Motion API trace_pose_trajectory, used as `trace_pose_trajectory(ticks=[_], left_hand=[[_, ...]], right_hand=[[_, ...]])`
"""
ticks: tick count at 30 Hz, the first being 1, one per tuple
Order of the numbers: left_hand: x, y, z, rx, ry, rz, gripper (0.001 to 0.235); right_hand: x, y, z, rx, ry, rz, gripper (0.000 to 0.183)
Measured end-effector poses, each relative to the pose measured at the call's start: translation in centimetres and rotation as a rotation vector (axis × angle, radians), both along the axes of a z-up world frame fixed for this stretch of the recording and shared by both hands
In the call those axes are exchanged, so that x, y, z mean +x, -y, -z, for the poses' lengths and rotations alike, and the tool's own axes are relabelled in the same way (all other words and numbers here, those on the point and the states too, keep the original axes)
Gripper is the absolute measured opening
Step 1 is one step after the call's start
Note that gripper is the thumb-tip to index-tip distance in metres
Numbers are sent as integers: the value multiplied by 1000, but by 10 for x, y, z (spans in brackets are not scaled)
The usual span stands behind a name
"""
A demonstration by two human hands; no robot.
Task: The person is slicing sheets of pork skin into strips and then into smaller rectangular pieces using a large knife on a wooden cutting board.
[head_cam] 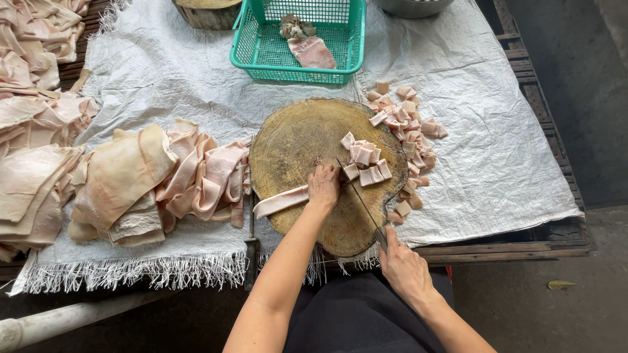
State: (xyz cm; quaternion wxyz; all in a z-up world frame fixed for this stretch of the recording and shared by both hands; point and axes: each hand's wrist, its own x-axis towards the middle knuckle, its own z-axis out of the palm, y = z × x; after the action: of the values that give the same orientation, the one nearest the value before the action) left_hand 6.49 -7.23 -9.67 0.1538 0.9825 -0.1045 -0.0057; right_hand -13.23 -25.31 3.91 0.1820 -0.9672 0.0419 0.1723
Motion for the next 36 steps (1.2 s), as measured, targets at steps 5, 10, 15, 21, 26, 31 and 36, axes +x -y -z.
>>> trace_pose_trajectory(ticks=[5,10,15,21,26,31,36], left_hand=[[-1,-3,1,-103,16,17,32],[-2,-5,-2,-169,25,23,35],[0,-5,2,-151,20,43,38],[-6,-6,-19,-117,-51,56,37],[-19,-27,-34,-200,2,103,77],[-27,-40,-20,-186,-11,13,52],[-25,-30,-15,-149,-75,-24,40]], right_hand=[[1,-1,11,73,-4,24,59],[33,-6,24,134,33,21,59],[77,-15,30,141,62,-16,56],[122,-18,34,227,-21,19,50],[117,3,6,403,-182,117,55],[64,-7,-9,322,21,57,46],[23,-17,-8,173,46,-15,51]])
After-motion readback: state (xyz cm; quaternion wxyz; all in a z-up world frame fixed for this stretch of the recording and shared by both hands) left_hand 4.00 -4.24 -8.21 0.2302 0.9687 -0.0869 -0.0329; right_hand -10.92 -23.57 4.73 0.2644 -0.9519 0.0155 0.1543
